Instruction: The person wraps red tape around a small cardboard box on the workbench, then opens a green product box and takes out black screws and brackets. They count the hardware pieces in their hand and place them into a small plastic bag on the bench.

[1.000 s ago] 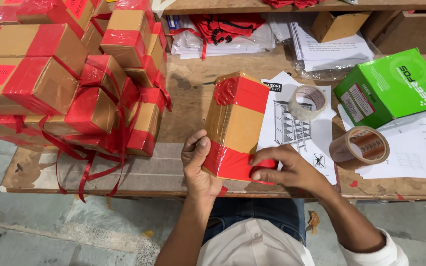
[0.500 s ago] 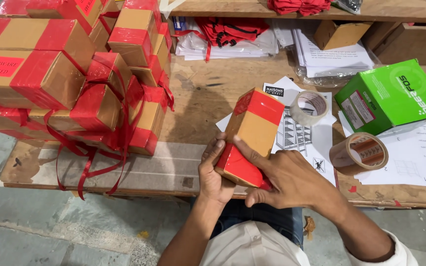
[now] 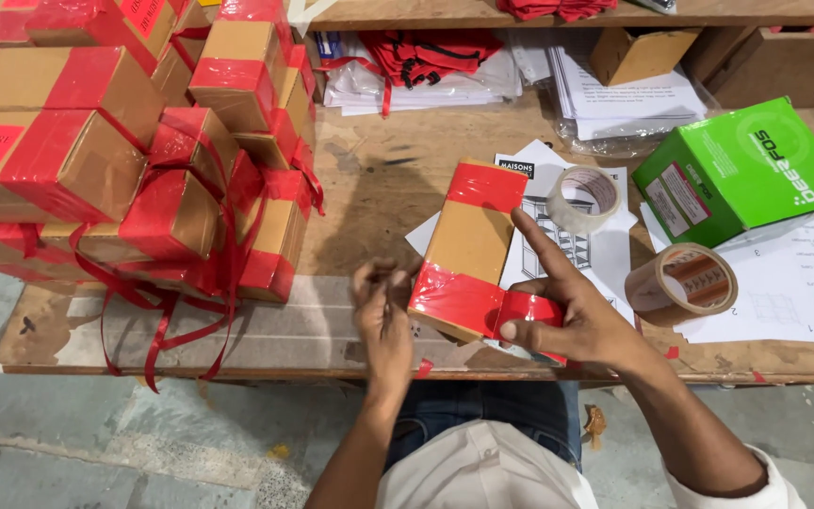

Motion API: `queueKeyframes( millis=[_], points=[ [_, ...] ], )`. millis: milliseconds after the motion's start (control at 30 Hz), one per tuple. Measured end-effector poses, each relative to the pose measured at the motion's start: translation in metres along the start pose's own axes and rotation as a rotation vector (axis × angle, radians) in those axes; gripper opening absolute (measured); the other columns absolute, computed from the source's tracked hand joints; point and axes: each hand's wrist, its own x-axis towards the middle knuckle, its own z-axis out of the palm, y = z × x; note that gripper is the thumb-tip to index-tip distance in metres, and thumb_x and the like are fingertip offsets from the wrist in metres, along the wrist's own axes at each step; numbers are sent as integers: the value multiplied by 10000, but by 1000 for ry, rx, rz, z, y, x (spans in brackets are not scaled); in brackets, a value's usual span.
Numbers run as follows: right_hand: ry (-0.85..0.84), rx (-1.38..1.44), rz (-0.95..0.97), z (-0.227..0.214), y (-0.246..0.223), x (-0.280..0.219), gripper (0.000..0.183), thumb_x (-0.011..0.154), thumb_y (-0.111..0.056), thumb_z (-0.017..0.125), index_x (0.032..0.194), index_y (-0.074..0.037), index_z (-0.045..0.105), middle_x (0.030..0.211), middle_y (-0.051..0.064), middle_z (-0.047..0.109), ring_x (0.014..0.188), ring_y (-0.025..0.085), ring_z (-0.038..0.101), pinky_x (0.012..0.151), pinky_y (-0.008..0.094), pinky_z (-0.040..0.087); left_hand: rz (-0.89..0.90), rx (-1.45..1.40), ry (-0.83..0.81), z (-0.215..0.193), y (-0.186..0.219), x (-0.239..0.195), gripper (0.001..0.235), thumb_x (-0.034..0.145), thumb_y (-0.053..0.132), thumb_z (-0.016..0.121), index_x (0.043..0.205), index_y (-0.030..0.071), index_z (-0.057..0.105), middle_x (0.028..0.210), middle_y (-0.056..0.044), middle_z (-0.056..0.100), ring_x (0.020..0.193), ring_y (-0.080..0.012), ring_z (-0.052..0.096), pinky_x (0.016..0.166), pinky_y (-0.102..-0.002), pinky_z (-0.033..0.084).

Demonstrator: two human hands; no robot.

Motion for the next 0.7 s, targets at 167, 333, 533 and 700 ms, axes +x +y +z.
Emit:
queueKeyframes(
  millis=[167, 333, 533, 700],
  points=[
    [-91, -11, -10, 0, 3, 8, 1217, 760, -62, 807, 1687, -206, 32, 793, 68, 715, 737, 89, 614, 661, 232, 484, 79, 171, -245, -38, 56, 11, 541, 944, -54, 479, 1464, 35, 593, 1338, -160, 698, 1171, -261, 737, 955, -342, 583],
    [-149, -14, 2, 8, -13, 17, 1227, 770, -65, 811, 1678, -222, 1, 834, 84, 728, 748, 91, 608, 652, 233, 477, -74, 75, -457, -53, 114, 26, 702, 844, 36, 536, 1539, 77, 448, 1461, -221, 613, 1169, -330, 741, 926, -359, 620],
    [-222, 23, -15, 16, -24, 34, 1181, 789, -154, 829, 1672, -207, 47, 944, 105, 784, 857, 125, 680, 778, 287, 533, 27, 399, -495, -37, 101, 13, 853, 760, 386, 882, 1490, 102, 543, 1385, -219, 576, 1216, -405, 644, 953, -456, 554],
    [-252, -111, -223, 22, -4, 70, 769, 887, -242, 803, 1536, -54, 435, 1119, 47, 732, 1071, 117, 683, 949, 286, 543, -225, 203, -351, -22, 58, -22, 798, 863, 508, 798, 1462, 56, 527, 1392, -180, 546, 1347, -352, 568, 1111, -424, 487]
  ],
)
